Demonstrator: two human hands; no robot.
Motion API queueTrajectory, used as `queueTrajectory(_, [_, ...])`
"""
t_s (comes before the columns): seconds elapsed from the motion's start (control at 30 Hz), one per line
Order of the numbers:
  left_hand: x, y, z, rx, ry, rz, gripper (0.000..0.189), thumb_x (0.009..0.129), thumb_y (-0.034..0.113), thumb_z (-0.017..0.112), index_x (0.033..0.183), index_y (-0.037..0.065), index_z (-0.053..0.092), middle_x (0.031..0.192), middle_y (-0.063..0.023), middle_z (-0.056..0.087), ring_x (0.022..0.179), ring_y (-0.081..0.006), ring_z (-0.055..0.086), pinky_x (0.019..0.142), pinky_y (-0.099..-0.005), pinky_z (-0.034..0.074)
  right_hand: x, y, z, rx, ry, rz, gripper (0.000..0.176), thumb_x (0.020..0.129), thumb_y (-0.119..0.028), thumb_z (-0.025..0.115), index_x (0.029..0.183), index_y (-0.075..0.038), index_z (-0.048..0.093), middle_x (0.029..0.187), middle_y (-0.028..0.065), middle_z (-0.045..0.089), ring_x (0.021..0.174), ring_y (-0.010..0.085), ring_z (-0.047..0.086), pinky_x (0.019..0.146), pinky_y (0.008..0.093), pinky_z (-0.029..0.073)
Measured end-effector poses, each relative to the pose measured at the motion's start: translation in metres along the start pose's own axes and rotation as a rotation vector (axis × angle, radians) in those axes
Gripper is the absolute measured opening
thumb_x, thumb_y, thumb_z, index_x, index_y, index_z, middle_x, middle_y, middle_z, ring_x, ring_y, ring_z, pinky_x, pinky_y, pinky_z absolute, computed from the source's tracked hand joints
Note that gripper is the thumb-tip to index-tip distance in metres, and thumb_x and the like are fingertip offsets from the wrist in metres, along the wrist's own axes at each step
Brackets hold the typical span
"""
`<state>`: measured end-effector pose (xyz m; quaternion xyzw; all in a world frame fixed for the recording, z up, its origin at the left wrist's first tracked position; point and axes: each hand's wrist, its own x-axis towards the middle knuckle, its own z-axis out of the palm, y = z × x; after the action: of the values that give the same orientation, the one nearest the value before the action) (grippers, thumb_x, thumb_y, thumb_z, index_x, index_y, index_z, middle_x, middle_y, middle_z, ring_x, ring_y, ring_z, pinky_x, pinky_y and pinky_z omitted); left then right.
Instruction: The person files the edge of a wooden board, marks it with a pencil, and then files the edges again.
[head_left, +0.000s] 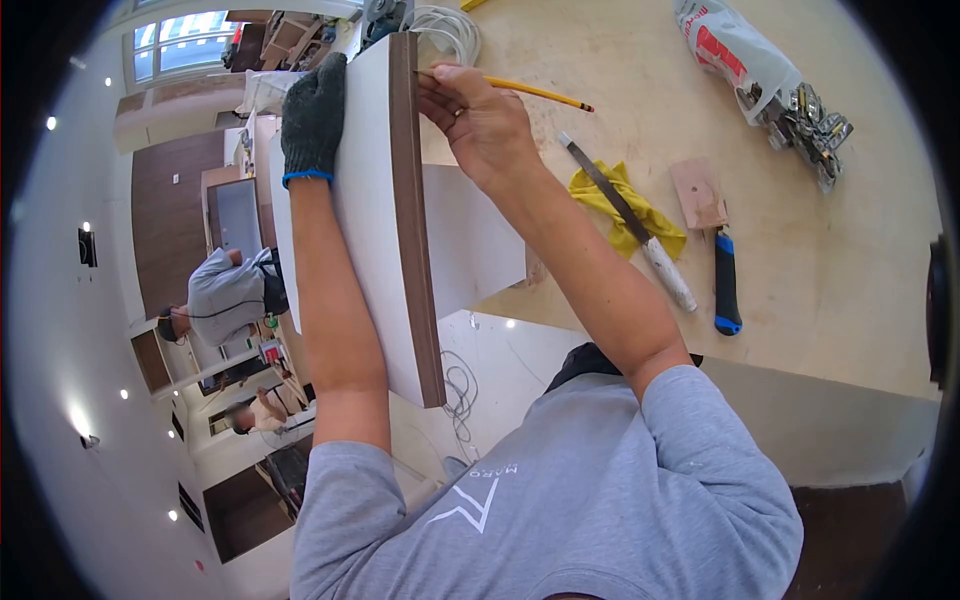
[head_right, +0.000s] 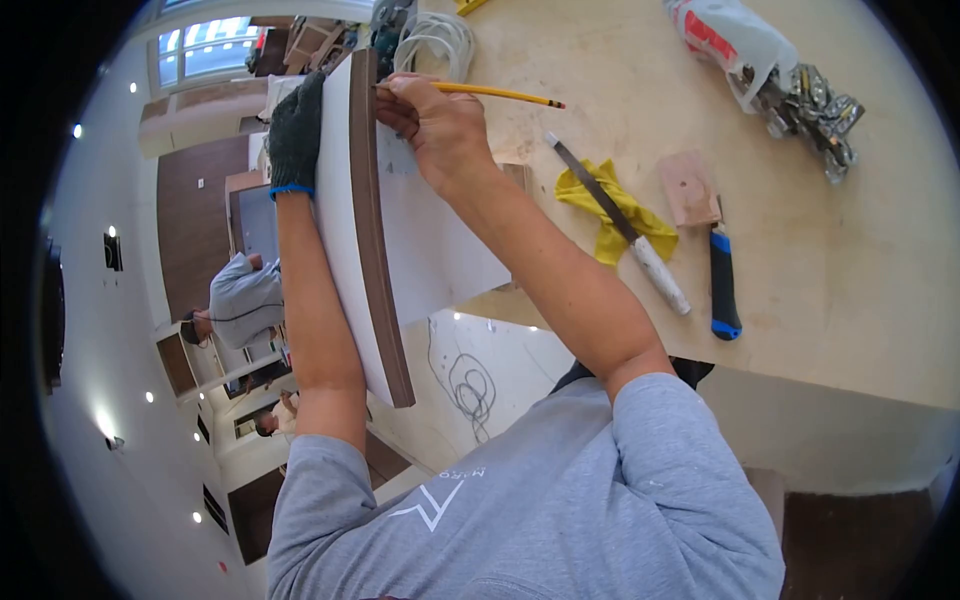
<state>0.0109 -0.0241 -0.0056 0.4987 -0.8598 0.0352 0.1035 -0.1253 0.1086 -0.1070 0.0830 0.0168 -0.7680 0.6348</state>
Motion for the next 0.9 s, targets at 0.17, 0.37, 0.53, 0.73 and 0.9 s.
queueTrajectory(0.17, [0.007,-0.029,0.010,0.066,0.050,0.261,0.032,0.100,0.029,0.044,0.114,0.007,0.060,0.107,-0.0217,0.067,0.098,-0.0410,0.064,0.083,-0.0474,0.051,-0.009,0.002,-0.001,-0.014,0.019,0.000,0.013,0.089,-0.009,0.063,0.097,0.001,0.063,0.097,0.0152,0.069,0.094,0.0241,0.067,0.093,0.0368,0.054])
queueTrajectory(0.37, [0.012,-0.042,0.015,0.104,0.107,0.422,0.023,0.098,0.019,0.047,0.114,0.009,0.059,0.104,-0.0218,0.067,0.092,-0.0408,0.065,0.079,-0.0467,0.053,-0.019,0.005,-0.002,-0.017,0.023,-0.003,0.013,0.089,-0.009,0.063,0.098,0.001,0.063,0.097,0.0150,0.069,0.095,0.0238,0.067,0.093,0.0367,0.054])
queueTrajectory(0.53, [0.008,-0.026,0.008,0.129,0.069,0.337,0.022,0.098,0.019,0.047,0.114,0.011,0.059,0.097,-0.0213,0.067,0.090,-0.0406,0.064,0.075,-0.0480,0.052,-0.029,0.008,-0.005,-0.033,0.024,0.002,0.014,0.089,-0.009,0.062,0.098,0.001,0.063,0.097,0.0141,0.069,0.094,0.0234,0.067,0.093,0.0365,0.054])
queueTrajectory(0.73, [0.012,-0.026,0.003,0.249,0.132,0.528,0.024,0.098,0.024,0.046,0.113,0.010,0.058,0.097,-0.0195,0.068,0.089,-0.0400,0.065,0.075,-0.0480,0.052,-0.042,0.012,-0.008,0.013,0.031,0.014,0.011,0.087,-0.006,0.065,0.096,0.000,0.065,0.092,0.0115,0.068,0.086,0.0219,0.068,0.083,0.0342,0.056])
queueTrajectory(0.9, [0.009,-0.019,0.006,0.111,0.116,0.285,0.025,0.096,0.023,0.047,0.110,0.010,0.062,0.099,-0.0209,0.069,0.091,-0.0416,0.065,0.080,-0.0495,0.051,-0.057,0.014,-0.007,0.006,0.063,0.024,0.011,0.087,-0.005,0.065,0.097,0.001,0.064,0.093,0.0115,0.068,0.087,0.0220,0.068,0.084,0.0347,0.056])
